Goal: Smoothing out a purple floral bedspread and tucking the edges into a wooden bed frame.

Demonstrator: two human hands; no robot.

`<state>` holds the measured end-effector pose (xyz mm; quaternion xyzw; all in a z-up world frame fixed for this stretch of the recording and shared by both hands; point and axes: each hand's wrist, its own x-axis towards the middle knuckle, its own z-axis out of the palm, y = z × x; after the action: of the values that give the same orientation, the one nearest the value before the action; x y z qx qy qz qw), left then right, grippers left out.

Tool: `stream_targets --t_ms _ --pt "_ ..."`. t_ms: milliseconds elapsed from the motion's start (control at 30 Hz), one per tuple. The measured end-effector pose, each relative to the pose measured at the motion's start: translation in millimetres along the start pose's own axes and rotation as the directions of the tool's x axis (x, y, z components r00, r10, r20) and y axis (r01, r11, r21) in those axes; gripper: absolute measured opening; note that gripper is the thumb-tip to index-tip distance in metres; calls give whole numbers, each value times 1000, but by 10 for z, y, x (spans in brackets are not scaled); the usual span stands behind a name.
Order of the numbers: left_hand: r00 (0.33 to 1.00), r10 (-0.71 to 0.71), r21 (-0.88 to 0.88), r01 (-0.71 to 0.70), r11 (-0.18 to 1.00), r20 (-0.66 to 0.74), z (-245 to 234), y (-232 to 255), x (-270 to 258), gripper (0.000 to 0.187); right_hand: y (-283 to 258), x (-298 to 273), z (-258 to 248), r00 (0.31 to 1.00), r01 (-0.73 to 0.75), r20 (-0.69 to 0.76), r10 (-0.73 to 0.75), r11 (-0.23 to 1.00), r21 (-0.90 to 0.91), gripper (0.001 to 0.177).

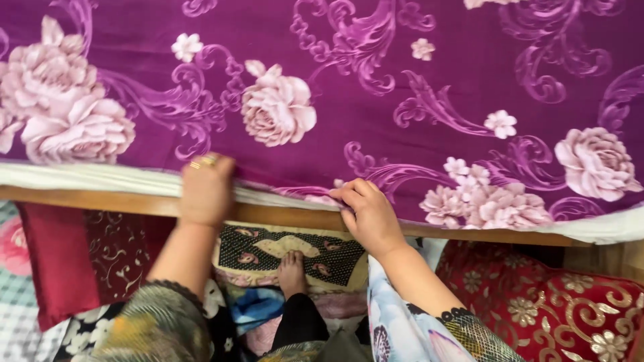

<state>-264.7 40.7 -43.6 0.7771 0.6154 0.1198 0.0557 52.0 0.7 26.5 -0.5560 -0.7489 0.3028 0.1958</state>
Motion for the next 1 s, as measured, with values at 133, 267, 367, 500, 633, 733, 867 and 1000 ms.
stream_targets --t_ms 133,267,367,500,633,733,867,1000 --pt "998 -34 -18 33 999 -44 -335 -504 -75 5 -86 69 223 1000 9 -18 -9 1000 24 22" --pt "999 36 -137 -38 990 -19 -478 -644 -255 15 -134 59 260 999 -51 4 51 989 139 15" --pt "988 71 -53 -64 997 134 -387 -695 -374 24 -128 29 233 993 -108 59 98 972 207 15" --pt "968 182 -29 -180 983 172 -273 -792 -366 24 -369 220 329 999 -10 46 9 1000 14 16" --pt "974 192 -109 -179 978 123 -435 -775 -291 22 -884 631 721 990 143 7 -143 985 -95 32" --pt "972 167 -68 -157 985 166 -578 -765 -201 15 -1164 1043 1209 954 298 -10 -299 953 -59 34" --pt "994 109 -95 -106 990 28 -473 -1412 -209 12 -1413 1314 1671 946 325 21 -325 946 -7 34" --pt "986 -167 195 167 966 -15 -456 -2168 -371 9 -1486 1346 1863 954 298 6 -298 954 -20 23"
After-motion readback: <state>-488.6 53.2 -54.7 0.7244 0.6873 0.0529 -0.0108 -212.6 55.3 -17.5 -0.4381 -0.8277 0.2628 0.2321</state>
